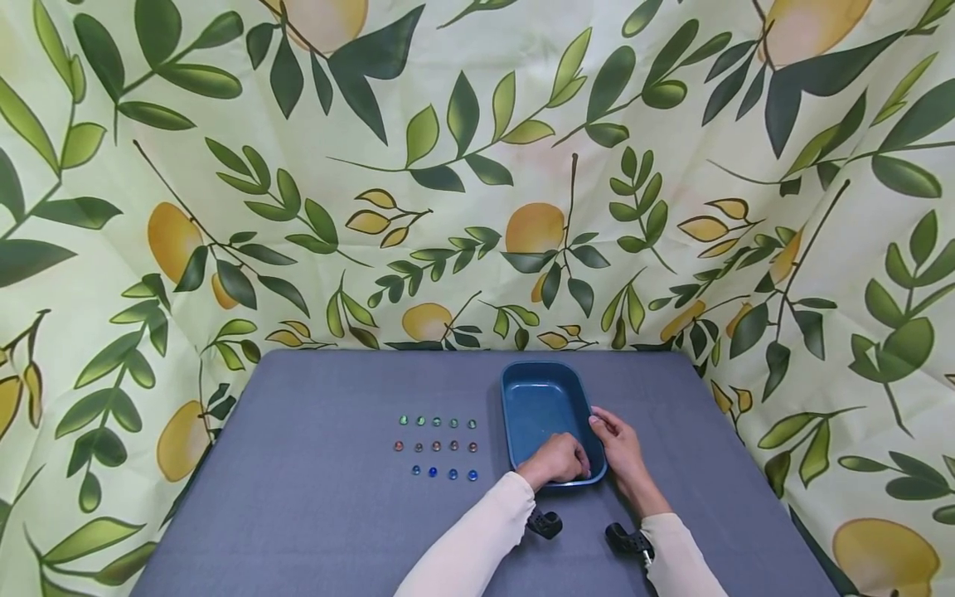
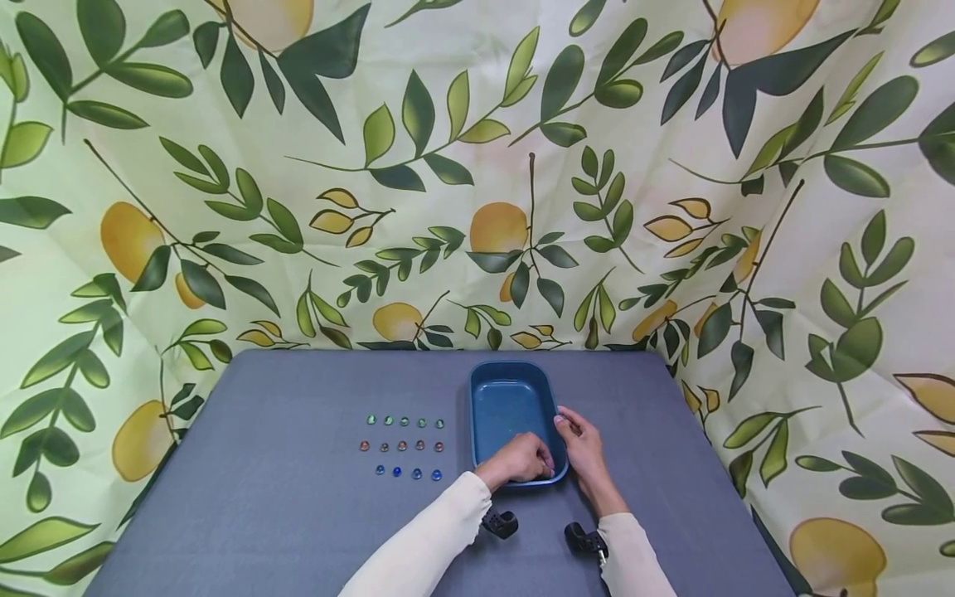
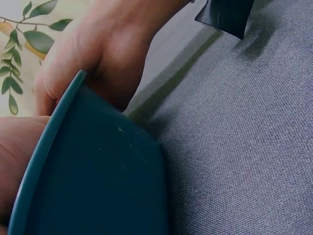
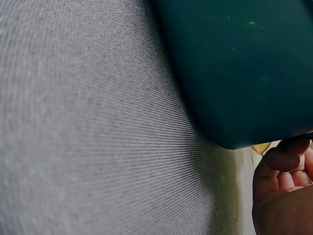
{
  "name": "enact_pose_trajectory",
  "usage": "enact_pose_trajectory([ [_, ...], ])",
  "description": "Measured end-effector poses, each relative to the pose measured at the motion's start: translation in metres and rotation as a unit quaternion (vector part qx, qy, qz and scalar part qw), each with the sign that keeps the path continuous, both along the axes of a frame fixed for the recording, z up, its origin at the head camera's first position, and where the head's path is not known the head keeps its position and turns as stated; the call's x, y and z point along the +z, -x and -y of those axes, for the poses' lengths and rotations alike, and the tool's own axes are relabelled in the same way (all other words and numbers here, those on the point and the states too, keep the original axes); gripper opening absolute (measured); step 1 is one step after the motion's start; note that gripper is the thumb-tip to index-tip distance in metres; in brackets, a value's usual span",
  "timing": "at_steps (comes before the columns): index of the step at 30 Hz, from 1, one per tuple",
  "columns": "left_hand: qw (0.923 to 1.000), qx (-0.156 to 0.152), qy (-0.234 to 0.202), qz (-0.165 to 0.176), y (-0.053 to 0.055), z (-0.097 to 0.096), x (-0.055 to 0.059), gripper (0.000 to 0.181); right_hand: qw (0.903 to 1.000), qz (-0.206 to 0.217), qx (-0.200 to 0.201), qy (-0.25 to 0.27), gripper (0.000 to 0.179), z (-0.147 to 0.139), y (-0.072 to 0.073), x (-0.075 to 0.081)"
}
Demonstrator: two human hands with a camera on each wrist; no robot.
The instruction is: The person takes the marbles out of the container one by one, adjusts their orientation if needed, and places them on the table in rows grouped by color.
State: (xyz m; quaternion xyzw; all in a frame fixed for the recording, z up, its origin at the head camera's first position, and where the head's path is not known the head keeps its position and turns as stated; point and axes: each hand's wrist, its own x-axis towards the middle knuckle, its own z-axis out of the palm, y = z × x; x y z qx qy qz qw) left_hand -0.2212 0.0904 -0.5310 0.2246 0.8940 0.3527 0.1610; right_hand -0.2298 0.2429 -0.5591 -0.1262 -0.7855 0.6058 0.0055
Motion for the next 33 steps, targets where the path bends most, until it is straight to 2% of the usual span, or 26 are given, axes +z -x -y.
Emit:
enact_pose_trajectory([
  [4, 0.9995, 0.024, -0.014, -0.018, 0.002, 0.000, -0.001, 0.007, 1.0000, 0.002, -0.003, -0.006, 0.049, 0.001, -0.002, 0.000],
  [12, 0.9953, 0.059, -0.072, -0.024, 0.003, 0.007, -0.001, 0.005, 0.9999, -0.006, -0.011, -0.006, 0.050, 0.002, -0.004, -0.004],
  [19, 0.9900, 0.072, -0.111, -0.049, 0.002, 0.026, 0.008, 0.006, 0.9995, -0.024, -0.001, -0.021, 0.055, 0.003, -0.004, -0.003],
  [26, 0.9825, 0.090, -0.158, -0.043, -0.003, 0.048, 0.021, 0.008, 1.0000, -0.002, 0.006, 0.004, 0.054, 0.002, -0.004, -0.001],
  [33, 0.9743, 0.121, -0.180, -0.061, -0.006, 0.073, 0.028, 0.007, 0.9999, 0.000, -0.011, 0.001, 0.052, 0.003, -0.005, -0.001],
])
